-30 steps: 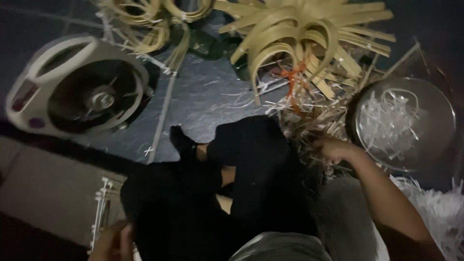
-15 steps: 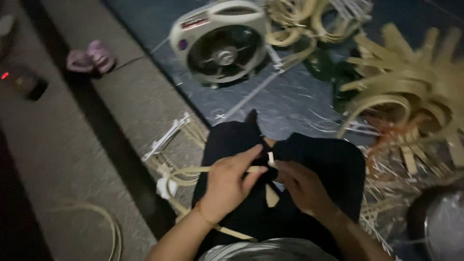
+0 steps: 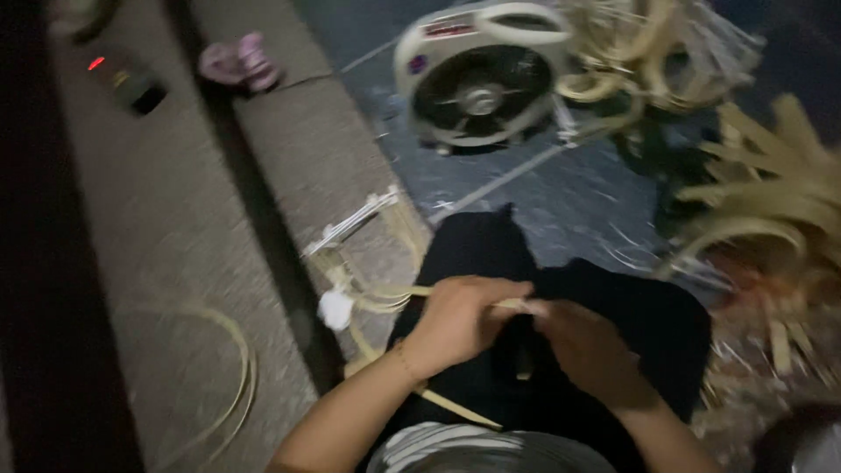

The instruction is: Assembling a bamboo frame by securing strips with white adhesive tape.

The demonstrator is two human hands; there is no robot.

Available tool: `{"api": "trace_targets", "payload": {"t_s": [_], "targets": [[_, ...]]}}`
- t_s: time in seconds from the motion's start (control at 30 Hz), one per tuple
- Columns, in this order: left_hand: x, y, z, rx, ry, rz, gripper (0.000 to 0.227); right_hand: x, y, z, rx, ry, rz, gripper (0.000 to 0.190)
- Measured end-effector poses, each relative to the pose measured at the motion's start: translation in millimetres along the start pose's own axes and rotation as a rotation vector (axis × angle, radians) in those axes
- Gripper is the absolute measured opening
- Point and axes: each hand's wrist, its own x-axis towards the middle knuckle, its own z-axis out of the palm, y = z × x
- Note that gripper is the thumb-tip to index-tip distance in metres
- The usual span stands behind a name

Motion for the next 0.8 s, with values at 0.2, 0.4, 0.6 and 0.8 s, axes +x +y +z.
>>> {"api": "trace_targets", "payload": {"t_s": [0.2,0.4,0.6,0.8], "targets": [[-6.9,-31.0,21.3,-0.082,-0.187,0.022,0.029,-8.7,27.9,7.2,-0.303,-0.183,0.146,0.022],[5.1,-36.7,32.8,-0.093,-0.277,0.045,0.046,12.6,41.9,-0.6,-0.258,-0.041,0.204,0.029],[-11.4,-15.6,32.2,0.030,-0.050,0.383,0.034,53.6,7.3,-17.5,0.674,0.205,0.574,0.032],[-23.3,2.4,-2.9,0.117,-0.211,0.206,0.037,78.4,2.9,-22.0,1.456,0.517,0.312,0.032]]}}
